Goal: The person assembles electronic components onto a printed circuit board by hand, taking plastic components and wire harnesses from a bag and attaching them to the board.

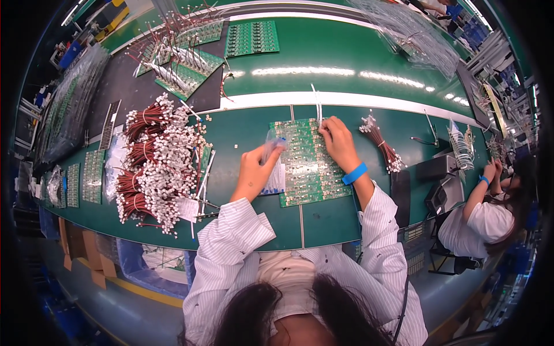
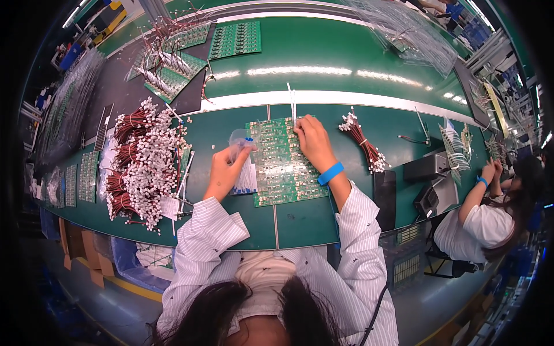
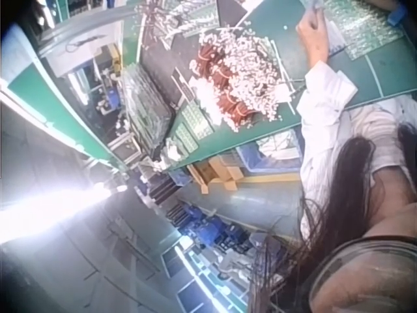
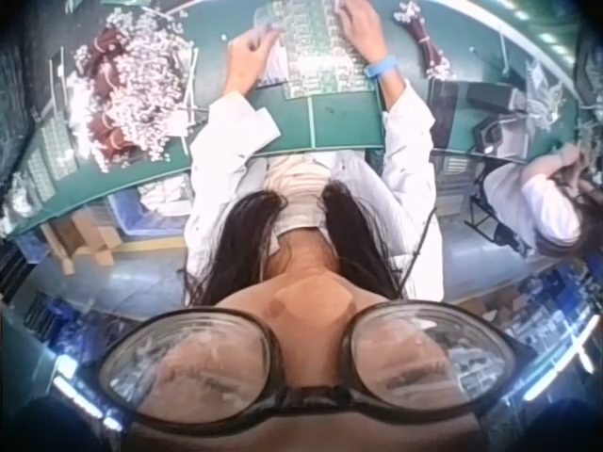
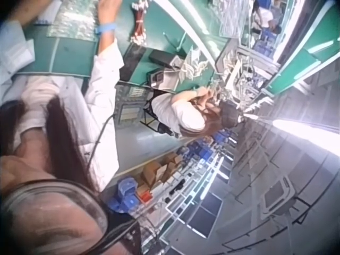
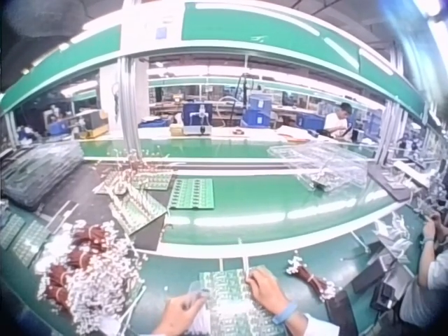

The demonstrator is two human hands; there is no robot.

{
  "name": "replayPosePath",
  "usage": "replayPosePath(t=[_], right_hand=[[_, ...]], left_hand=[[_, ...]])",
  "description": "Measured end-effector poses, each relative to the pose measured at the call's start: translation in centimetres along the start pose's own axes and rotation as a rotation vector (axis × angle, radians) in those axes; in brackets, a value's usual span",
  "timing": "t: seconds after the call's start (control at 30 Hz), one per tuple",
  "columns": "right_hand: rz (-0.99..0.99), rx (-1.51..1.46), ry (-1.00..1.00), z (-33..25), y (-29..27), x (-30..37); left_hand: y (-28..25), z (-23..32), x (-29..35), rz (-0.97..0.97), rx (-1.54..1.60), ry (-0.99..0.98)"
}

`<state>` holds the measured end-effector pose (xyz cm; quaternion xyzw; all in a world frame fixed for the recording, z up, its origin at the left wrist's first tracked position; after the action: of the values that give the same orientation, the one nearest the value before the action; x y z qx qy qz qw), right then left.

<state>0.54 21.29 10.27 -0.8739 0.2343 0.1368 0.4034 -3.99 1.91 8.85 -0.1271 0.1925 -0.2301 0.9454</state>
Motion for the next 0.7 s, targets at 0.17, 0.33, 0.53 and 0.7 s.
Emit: replayPosePath(t=[0.17,0.33,0.53,0.7], right_hand=[[0.013,0.069,-0.050,-0.4,0.2,0.1],[-0.006,0.049,-0.014,-0.1,0.4,0.2],[-0.012,0.062,-0.011,-0.2,0.4,0.2],[0.017,0.124,-0.031,-0.8,0.5,0.2]], left_hand=[[0.4,0.2,0.2,-0.032,-0.011,-0.022],[0.8,0.4,0.3,-0.052,-0.015,-0.010],[1.0,0.4,0.2,-0.054,-0.034,-0.008],[1.4,0.2,0.2,-0.071,-0.035,0.011]])
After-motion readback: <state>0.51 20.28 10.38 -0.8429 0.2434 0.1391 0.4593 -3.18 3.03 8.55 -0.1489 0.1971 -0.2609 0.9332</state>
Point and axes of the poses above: each hand's wrist, its own x-axis away from the middle knuckle, its own y-axis out of the palm, z = x × y, the point moved 9 cm from there along -x, towards the middle knuckle, and after that the axes turned 11 degrees about y, right-handed, at the moved point
